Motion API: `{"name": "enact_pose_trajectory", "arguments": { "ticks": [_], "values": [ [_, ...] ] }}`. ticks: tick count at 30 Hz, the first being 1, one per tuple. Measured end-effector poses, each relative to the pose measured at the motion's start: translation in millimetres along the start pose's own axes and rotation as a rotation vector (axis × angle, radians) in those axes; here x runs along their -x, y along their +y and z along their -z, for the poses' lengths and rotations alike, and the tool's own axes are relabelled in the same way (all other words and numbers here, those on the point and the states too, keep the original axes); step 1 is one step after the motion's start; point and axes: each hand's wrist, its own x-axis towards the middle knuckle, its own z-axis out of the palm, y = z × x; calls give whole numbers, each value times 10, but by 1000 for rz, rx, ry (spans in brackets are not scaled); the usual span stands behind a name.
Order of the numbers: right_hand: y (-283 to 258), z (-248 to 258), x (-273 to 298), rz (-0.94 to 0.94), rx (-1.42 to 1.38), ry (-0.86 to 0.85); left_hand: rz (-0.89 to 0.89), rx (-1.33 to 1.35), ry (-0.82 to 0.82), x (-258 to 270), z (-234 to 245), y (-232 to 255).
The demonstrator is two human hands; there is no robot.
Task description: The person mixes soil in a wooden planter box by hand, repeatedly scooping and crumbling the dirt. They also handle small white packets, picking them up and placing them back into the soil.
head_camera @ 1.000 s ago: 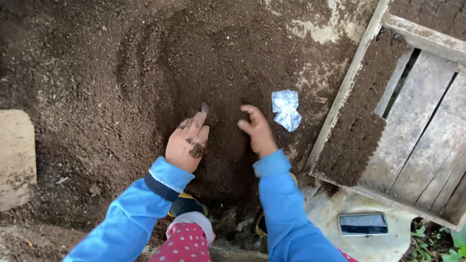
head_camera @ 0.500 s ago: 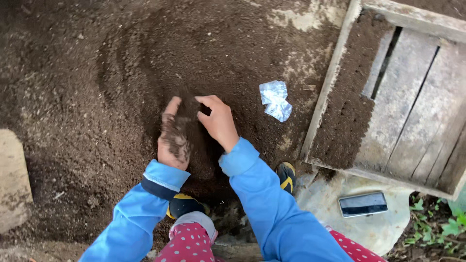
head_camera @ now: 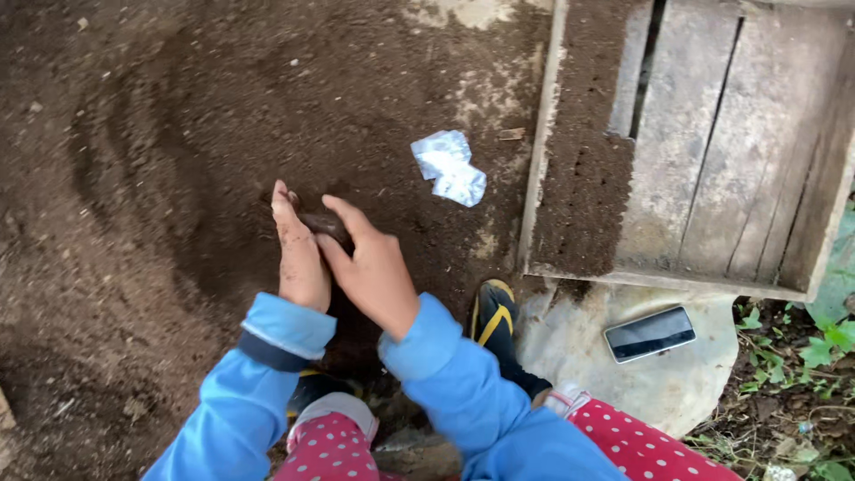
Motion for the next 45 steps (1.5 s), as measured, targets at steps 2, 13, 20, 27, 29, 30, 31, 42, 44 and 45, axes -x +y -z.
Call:
{"name": "enact_pose_trajectory", "arguments": {
  "ticks": [2,13,20,27,29,30,31,42,44,45],
  "values": [
    [281,257,-161,-96,144,-166,38,-69,-164,234,-217,251],
    [3063,4170,-1405,124,1085,179,214,-191,-151,329,-208,342],
    [2846,3644,-1314,-161,1109,47,191,-201,-124,271,-142,146],
    [2229,2297,-1309,338,1612,525,14,-236,-221,268,-27,123],
    [2016,1516,-1532,742,743,211,-121,-355,-309,203,20,-32],
    [2010,1306,-1498,739,740,198,-110,-351,-301,240,-6,-61],
    [1957,1099,-1536,513,757,89,-227,-398,-284,225,-32,-44],
    [114,672,-487,50,-32,-489,-308,-375,-98,-149,-22,66],
    [82,572,-361,-107,-192,-468,-387,-433,-117,-30,101,202],
    [160,537,-306,-103,-189,-466,-392,-431,-118,-17,121,222]
  ]
}}
